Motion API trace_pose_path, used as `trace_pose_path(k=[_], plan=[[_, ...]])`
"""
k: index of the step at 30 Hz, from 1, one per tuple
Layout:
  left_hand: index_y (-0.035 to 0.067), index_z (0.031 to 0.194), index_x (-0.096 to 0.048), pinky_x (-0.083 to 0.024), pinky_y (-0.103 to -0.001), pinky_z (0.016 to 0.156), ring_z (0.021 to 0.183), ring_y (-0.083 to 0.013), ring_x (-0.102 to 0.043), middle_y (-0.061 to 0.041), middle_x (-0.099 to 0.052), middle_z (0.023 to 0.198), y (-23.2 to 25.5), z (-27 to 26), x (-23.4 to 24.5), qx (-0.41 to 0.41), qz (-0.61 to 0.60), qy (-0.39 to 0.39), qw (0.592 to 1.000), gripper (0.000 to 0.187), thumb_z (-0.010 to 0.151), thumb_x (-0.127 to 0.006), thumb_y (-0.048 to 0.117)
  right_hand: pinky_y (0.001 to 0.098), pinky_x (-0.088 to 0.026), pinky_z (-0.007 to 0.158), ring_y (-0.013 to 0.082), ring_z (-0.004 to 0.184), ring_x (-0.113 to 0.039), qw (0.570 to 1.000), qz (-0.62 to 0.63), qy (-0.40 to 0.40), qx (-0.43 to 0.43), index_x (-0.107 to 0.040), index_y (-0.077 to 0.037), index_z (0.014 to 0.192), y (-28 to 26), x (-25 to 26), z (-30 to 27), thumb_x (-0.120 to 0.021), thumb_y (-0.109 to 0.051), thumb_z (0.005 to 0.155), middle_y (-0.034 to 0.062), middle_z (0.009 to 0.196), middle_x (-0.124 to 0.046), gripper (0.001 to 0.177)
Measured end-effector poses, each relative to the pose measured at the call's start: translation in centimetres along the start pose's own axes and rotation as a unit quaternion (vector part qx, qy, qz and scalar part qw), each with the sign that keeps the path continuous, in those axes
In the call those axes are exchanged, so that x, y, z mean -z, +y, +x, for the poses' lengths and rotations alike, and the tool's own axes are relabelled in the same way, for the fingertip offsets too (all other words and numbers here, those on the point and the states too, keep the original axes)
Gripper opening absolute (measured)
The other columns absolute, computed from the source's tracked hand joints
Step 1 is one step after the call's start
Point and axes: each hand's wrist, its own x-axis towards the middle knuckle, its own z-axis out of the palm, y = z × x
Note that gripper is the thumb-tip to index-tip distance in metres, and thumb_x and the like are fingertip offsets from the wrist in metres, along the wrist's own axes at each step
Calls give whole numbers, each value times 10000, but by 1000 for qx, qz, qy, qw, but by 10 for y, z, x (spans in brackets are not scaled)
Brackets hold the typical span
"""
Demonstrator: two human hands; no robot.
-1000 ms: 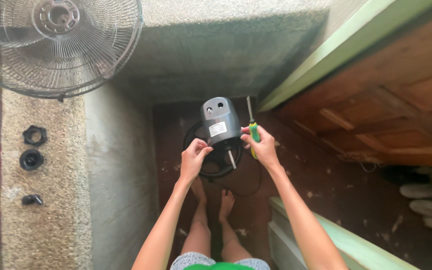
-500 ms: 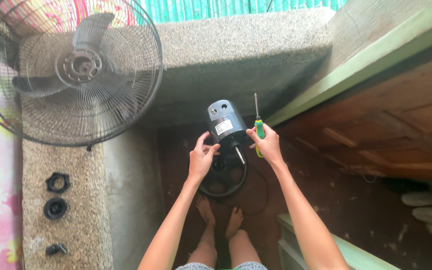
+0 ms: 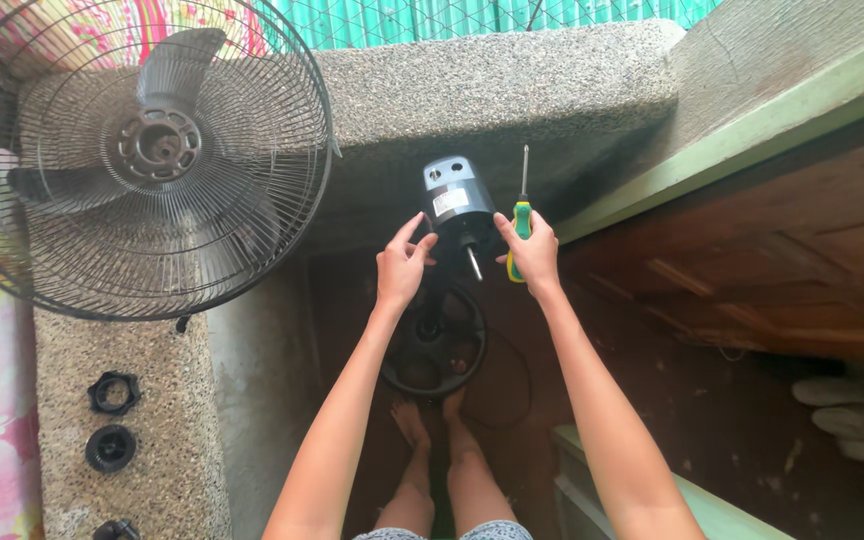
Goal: The person disassembles a standing electric fan by removing the front grille, unscrewing the central hub nut to take off the fan blades, and then using a screwdriver to remove screws from the motor housing. The components are placed on a nearby ledge.
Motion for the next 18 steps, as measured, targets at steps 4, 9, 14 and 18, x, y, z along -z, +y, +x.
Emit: trace_pose_path(k=[4,9,14,18], plan=[[90,1290,-638,-557,-293,718,766,-154,-780,-85,-789,789,-3,13,-4,-24,53,35,998,451,961,-750,378,333,-665,546,147,811,-756,1000,-5,1,-17,-626,-44,963,-4,0,5,-740,-408,912,56,873,-706,385],[87,1229,-613,-587,-308,616,711,-177,-747,-98,-736,817,4,21,-7,-13,-9,36,999,363,991,-672,354,332,-651,554,173,874,-781,999,26,-7,-46,-636,-69,1022,-8,-1,6,-716,-387,908,55,958,-747,347],[77,1164,-573,-652,-318,611,737,-162,-740,-99,-694,901,9,17,-1,-2,-74,45,996,334,974,-654,339,272,-543,498,181,590,-697,998,34,15,-52,-610,-25,996,-8,6,-13,-698,-374,960,75,802,-723,362],[38,1029,-571,-656,-314,639,759,-162,-764,-119,-716,863,7,19,2,-2,-65,27,997,345,984,-682,361,286,-486,462,133,505,-595,998,25,-44,-23,-597,-5,1003,3,25,-56,-605,-320,1027,75,660,-601,317]])
